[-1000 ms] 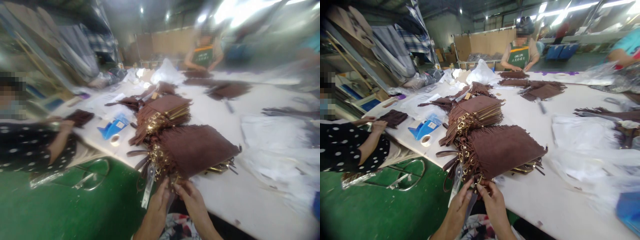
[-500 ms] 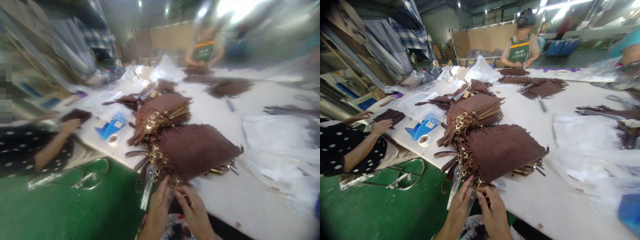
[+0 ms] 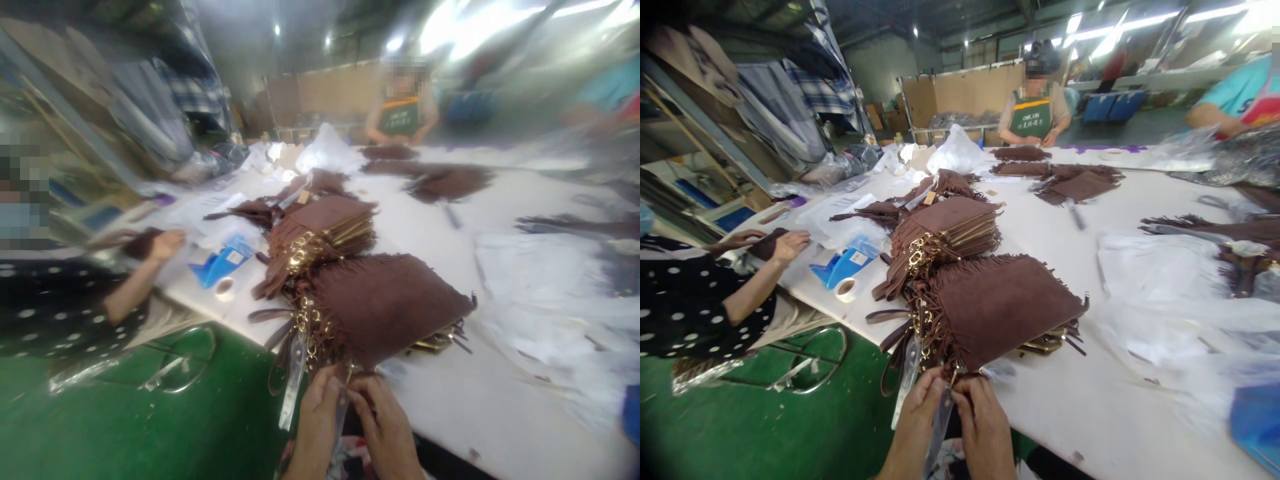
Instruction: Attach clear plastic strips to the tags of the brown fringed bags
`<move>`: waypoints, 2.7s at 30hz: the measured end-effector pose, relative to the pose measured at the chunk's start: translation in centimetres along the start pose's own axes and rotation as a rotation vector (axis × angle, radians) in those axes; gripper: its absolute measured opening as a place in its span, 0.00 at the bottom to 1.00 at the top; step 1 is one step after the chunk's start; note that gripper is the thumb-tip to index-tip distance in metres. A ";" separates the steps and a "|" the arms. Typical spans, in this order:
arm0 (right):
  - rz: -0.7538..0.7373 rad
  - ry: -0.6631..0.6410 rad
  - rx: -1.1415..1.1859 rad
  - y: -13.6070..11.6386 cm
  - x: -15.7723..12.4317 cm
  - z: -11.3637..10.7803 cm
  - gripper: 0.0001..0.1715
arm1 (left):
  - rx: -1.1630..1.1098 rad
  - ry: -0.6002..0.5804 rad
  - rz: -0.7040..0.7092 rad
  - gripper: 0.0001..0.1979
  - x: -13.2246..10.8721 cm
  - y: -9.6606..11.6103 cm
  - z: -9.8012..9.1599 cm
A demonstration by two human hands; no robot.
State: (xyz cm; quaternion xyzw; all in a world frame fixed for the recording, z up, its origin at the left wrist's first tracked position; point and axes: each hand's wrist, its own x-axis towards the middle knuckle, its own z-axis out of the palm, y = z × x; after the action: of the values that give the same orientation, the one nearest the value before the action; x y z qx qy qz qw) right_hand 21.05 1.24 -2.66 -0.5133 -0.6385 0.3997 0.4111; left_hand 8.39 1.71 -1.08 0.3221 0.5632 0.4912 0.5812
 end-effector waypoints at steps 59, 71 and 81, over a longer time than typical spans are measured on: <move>-0.578 0.342 -0.831 -1.5 2.8 -1.9 0.12 | 0.000 -0.302 -0.056 0.25 1.0 -1.2 -2.7; -0.419 0.346 -0.762 -1.0 2.7 -1.3 0.13 | -0.338 -0.324 -0.152 0.23 0.9 -2.8 -1.3; 0.041 0.201 -0.344 -0.8 0.9 -2.6 0.18 | -0.287 -0.246 -0.196 0.22 -0.4 0.7 0.2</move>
State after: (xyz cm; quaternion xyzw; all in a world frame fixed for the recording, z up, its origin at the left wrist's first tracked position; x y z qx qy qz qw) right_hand 23.11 2.25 -0.94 -0.6262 -0.6426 0.2396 0.3710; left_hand 8.52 1.61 -0.25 0.2372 0.4409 0.4643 0.7306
